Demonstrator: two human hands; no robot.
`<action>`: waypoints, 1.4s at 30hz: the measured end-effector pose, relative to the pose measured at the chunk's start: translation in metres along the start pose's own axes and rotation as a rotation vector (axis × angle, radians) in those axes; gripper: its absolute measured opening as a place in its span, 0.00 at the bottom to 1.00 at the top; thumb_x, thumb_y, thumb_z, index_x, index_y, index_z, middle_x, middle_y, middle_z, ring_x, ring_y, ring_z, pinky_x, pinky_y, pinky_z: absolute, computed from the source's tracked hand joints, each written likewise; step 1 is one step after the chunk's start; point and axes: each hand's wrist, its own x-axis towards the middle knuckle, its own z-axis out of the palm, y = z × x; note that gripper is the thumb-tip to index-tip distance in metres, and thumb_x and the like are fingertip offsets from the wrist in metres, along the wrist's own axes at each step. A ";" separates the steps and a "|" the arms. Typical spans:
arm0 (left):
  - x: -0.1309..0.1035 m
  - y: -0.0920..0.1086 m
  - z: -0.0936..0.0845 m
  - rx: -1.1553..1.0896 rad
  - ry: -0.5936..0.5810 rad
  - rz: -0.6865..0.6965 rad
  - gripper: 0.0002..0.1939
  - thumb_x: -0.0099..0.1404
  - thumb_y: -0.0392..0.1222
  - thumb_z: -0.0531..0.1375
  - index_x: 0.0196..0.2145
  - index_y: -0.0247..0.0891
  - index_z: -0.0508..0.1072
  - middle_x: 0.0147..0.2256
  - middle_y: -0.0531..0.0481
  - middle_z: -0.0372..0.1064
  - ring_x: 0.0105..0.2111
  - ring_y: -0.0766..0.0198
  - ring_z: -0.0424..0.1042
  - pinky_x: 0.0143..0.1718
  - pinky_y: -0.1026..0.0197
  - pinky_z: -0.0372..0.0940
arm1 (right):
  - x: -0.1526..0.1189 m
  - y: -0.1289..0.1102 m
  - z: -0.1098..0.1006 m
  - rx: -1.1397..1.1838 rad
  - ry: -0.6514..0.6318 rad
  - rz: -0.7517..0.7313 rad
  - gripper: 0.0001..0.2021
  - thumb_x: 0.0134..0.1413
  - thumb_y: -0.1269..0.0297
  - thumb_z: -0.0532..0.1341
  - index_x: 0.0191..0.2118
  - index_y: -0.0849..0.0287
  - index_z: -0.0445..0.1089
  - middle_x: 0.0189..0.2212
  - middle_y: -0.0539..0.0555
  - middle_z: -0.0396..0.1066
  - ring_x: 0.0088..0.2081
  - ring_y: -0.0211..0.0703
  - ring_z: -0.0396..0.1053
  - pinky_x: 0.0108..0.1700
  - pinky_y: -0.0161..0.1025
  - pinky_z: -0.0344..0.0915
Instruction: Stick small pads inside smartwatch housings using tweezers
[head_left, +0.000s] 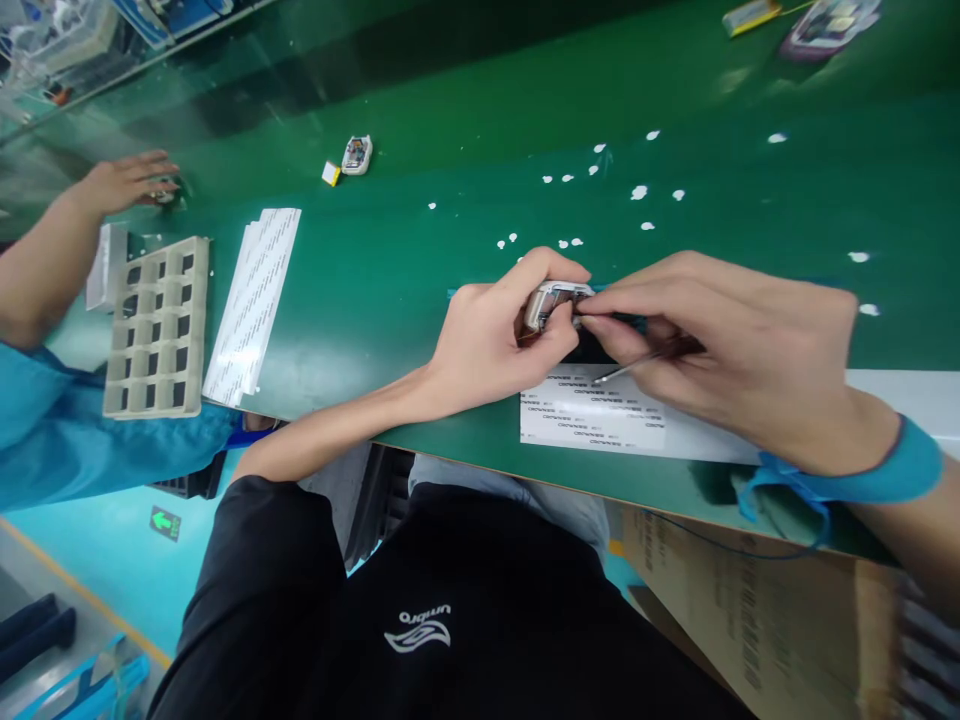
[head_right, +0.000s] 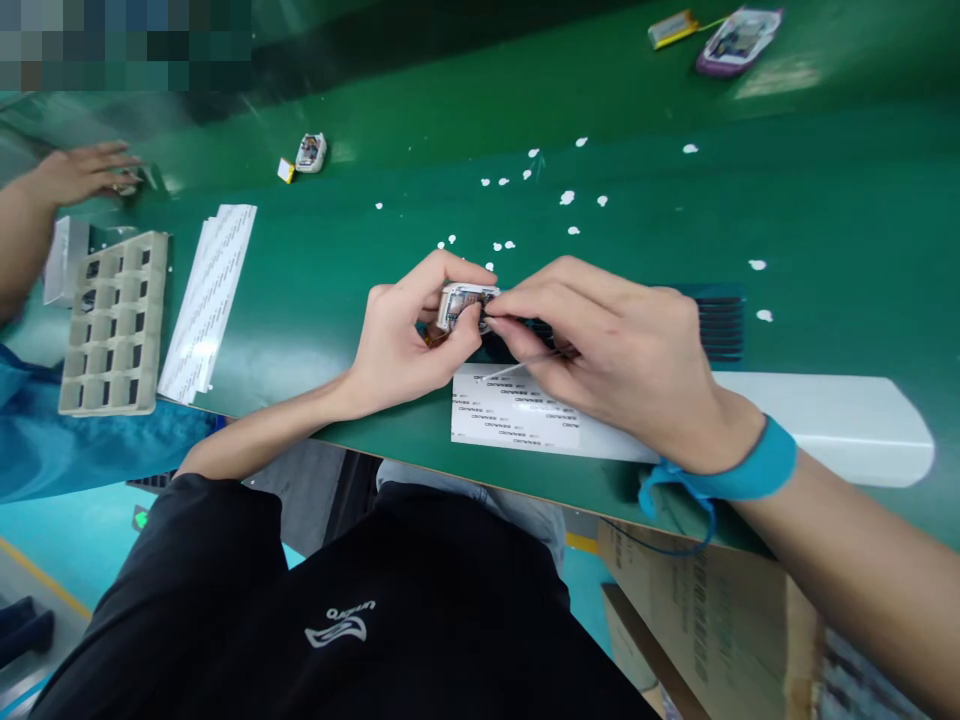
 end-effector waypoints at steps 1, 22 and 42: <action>-0.001 0.000 0.001 0.021 0.011 0.027 0.06 0.72 0.40 0.59 0.44 0.42 0.75 0.29 0.56 0.74 0.24 0.70 0.67 0.32 0.62 0.66 | 0.000 0.000 0.000 0.026 0.003 0.006 0.07 0.68 0.71 0.69 0.48 0.57 0.73 0.38 0.50 0.79 0.29 0.29 0.69 0.28 0.31 0.60; 0.006 -0.020 0.005 -0.241 -0.146 -0.013 0.10 0.70 0.33 0.58 0.46 0.36 0.78 0.27 0.58 0.70 0.22 0.73 0.67 0.24 0.69 0.62 | -0.007 0.007 0.000 -0.041 0.055 0.102 0.09 0.68 0.74 0.66 0.49 0.54 0.78 0.44 0.50 0.84 0.42 0.39 0.83 0.37 0.35 0.74; 0.014 -0.037 0.010 -0.422 -0.099 0.094 0.14 0.73 0.48 0.63 0.48 0.35 0.77 0.33 0.53 0.78 0.24 0.72 0.79 0.31 0.68 0.75 | 0.007 0.010 -0.004 0.106 0.135 0.094 0.07 0.70 0.70 0.65 0.46 0.52 0.80 0.34 0.46 0.82 0.25 0.31 0.70 0.27 0.34 0.64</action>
